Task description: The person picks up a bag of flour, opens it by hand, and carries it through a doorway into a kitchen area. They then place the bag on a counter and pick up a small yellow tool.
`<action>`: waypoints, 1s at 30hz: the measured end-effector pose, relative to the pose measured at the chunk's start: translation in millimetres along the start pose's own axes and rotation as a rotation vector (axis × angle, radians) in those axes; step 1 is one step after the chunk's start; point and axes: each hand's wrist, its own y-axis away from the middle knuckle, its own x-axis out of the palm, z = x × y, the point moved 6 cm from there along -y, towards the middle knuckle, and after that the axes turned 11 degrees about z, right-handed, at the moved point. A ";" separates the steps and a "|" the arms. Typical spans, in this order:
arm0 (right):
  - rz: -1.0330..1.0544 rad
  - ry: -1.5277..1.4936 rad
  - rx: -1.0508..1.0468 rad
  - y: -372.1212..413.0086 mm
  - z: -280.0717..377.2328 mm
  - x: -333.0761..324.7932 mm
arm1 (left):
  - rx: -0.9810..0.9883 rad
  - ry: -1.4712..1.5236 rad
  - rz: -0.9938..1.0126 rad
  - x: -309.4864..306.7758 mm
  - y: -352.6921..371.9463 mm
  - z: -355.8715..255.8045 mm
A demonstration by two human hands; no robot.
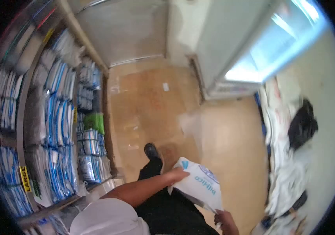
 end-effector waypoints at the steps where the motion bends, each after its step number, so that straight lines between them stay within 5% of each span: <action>1: 0.091 -0.006 0.029 -6.4 28.0 27.3 | 0.033 0.048 -0.036 -35.6 14.1 -22.3; 4: 0.095 0.309 -0.124 -19.9 108.7 121.7 | -0.123 0.317 0.002 -129.0 30.7 -29.9; 7: 0.001 0.480 -0.129 -15.0 191.8 216.1 | -0.002 -0.078 -0.301 -233.0 42.1 -71.8; 8: -0.002 0.493 -0.127 -18.1 207.0 228.7 | 0.009 0.110 -0.253 -256.7 29.5 -64.7; 11: 0.169 0.489 -0.219 -25.4 278.0 317.4 | 0.201 0.454 -0.298 -329.8 34.9 -92.2; 14: 0.162 0.679 -0.289 -34.7 352.6 377.5 | 0.246 0.495 -0.395 -393.4 85.0 -188.8; 16: 0.446 0.572 -0.322 -60.3 405.8 411.3 | 0.264 0.536 -0.501 -432.0 91.5 -231.3; 19: 0.457 0.842 -0.342 -116.0 491.1 448.5 | 0.218 0.576 -0.469 -496.3 49.6 -243.2; 22: 0.332 0.838 -0.317 -161.5 571.0 501.6 | 0.152 0.314 -0.693 -597.0 -18.5 -230.5; 26: 0.329 0.595 -0.080 -228.9 603.7 524.7 | 0.054 0.649 -0.467 -616.9 -39.8 -269.1; 30: 0.328 0.402 -0.042 -284.1 628.4 580.2 | -0.050 0.700 -0.442 -713.0 -157.3 -180.5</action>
